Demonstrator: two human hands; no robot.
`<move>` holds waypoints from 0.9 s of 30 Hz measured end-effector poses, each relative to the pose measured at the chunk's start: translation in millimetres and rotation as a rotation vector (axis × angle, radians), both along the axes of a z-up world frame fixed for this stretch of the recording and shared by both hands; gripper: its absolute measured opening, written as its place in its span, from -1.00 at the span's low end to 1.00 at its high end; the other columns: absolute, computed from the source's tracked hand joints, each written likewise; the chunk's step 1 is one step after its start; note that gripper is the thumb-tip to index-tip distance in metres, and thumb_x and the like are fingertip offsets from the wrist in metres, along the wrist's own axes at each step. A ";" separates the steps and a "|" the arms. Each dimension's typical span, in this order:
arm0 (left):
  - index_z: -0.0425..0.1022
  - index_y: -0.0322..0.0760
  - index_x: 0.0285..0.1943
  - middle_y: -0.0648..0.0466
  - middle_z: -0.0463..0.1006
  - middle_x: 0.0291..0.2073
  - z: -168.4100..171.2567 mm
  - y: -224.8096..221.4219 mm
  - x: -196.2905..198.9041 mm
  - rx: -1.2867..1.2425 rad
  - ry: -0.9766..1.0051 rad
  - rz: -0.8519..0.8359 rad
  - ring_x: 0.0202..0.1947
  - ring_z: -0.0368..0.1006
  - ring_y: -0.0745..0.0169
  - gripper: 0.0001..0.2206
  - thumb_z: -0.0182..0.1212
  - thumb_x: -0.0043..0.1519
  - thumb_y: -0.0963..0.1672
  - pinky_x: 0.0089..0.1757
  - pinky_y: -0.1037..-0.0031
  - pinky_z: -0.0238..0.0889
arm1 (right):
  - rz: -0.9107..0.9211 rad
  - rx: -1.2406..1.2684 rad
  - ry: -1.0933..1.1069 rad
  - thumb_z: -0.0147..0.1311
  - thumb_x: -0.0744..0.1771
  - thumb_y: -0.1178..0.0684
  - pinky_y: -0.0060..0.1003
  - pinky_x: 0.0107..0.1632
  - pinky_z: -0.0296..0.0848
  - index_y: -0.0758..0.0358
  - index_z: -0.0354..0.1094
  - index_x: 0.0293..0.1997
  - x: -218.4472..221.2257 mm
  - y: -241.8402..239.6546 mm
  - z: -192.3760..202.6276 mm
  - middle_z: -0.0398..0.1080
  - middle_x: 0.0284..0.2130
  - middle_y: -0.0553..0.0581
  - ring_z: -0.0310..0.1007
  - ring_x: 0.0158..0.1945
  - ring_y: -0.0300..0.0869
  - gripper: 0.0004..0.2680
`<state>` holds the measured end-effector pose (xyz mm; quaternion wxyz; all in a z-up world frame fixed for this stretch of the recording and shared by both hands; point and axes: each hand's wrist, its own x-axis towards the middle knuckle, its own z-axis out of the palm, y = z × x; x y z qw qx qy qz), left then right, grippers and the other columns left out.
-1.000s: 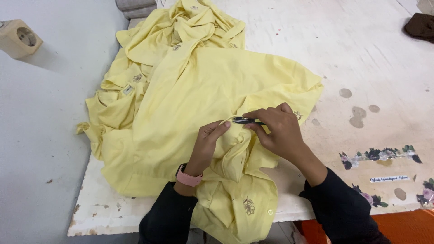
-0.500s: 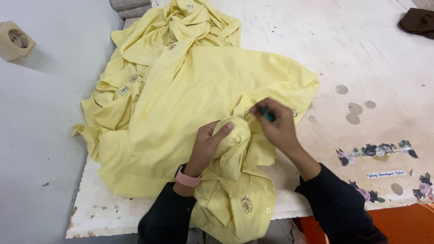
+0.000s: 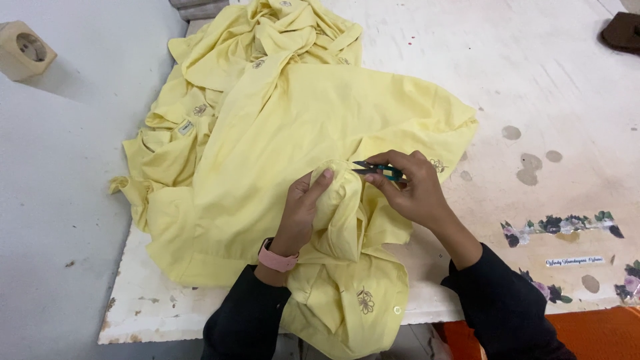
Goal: Trimming loose threads from a yellow shirt using thread snips at a quality control station.
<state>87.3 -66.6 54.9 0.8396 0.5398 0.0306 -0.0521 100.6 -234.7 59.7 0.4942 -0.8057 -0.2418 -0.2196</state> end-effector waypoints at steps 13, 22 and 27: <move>0.38 -0.35 -0.41 -0.02 0.49 -0.60 -12.1 -0.5 1.6 0.024 -0.021 -0.044 -0.57 0.44 0.33 -0.81 0.11 0.07 -0.09 -0.40 0.54 0.31 | 0.019 0.018 0.036 0.08 0.20 0.15 -0.47 -0.47 0.13 0.15 0.37 -0.34 0.5 -5.0 0.8 0.32 -0.70 0.01 0.20 -0.72 -0.24 -0.93; 0.38 -0.32 -0.43 0.00 0.48 -0.62 -5.0 -1.3 -1.8 0.083 -0.041 -0.076 -0.59 0.43 0.36 -0.82 0.08 0.09 -0.09 -0.40 0.56 0.30 | 0.169 0.173 0.426 0.04 0.20 0.16 -0.51 -0.50 0.13 0.24 0.37 -0.35 2.4 -6.4 0.9 0.28 -0.69 0.04 0.13 -0.61 -0.33 -0.94; 0.38 -0.32 -0.45 0.03 0.47 -0.63 2.5 -4.4 -5.4 0.082 -0.040 -0.074 -0.59 0.42 0.39 -0.82 0.09 0.09 -0.09 -0.40 0.58 0.30 | 0.135 0.184 0.390 0.05 0.20 0.17 -0.55 -0.52 0.15 0.22 0.38 -0.35 1.1 -3.9 1.0 0.28 -0.70 0.03 0.15 -0.62 -0.36 -0.94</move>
